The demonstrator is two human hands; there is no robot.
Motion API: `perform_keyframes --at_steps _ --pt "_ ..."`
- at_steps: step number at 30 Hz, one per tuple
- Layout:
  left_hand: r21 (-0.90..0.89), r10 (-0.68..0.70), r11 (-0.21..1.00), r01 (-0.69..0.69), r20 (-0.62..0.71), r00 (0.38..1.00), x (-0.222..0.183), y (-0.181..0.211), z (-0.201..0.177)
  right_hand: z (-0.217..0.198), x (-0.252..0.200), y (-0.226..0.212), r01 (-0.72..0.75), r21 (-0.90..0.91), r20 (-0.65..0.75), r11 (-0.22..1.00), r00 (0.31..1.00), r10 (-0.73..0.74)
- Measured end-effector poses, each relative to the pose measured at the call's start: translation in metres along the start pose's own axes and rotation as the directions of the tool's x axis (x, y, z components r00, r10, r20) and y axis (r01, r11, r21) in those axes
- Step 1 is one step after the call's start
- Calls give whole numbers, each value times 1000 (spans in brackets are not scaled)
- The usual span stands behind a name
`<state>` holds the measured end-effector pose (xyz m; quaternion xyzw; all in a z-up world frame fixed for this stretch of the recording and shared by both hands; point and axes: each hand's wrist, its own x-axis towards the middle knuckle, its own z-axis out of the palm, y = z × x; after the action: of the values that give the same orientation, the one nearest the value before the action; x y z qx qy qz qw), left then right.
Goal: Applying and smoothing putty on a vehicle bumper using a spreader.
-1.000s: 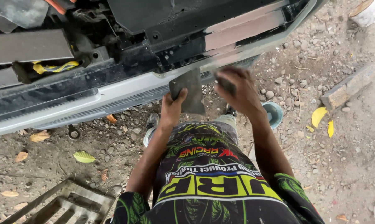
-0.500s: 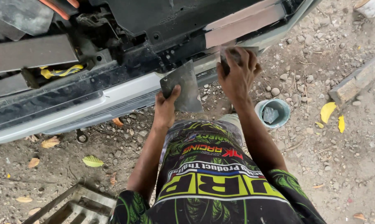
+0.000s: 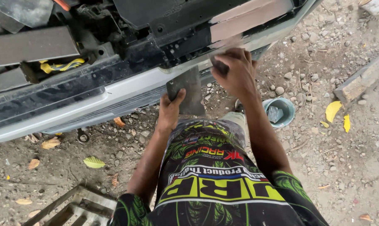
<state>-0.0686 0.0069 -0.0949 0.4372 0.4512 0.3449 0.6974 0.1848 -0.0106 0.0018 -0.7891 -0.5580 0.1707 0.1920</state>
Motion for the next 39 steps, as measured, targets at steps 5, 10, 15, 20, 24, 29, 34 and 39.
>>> perform_keyframes --at_steps 5,10,15,20,24,29,34,39 --pt "-62 -30 998 27 -33 999 -10 17 6 8 5 71 375 138 -131 917 924 -358" --pt "-43 -19 999 16 -68 998 -12 2 2 9 27 90 468 168 -141 867 882 -449" --pt "-54 39 998 -41 -50 998 -7 -26 -8 22 45 100 469 146 -54 871 883 -466" --pt "40 -3 999 4 -30 1000 -10 -18 2 5 38 101 491 27 -14 871 871 -491" --pt "45 50 998 -49 -7 999 -10 -6 17 -26 -14 77 330 172 77 928 935 -347" --pt "-176 -27 984 21 -27 999 -17 18 45 4 -80 60 524 584 -125 620 813 -569" --pt "-437 -230 874 210 7 973 -24 26 42 8 -117 58 471 638 -77 609 826 -559" --pt "-15 57 998 -57 11 998 -29 -8 31 -4 -134 55 474 178 -184 862 877 -444"
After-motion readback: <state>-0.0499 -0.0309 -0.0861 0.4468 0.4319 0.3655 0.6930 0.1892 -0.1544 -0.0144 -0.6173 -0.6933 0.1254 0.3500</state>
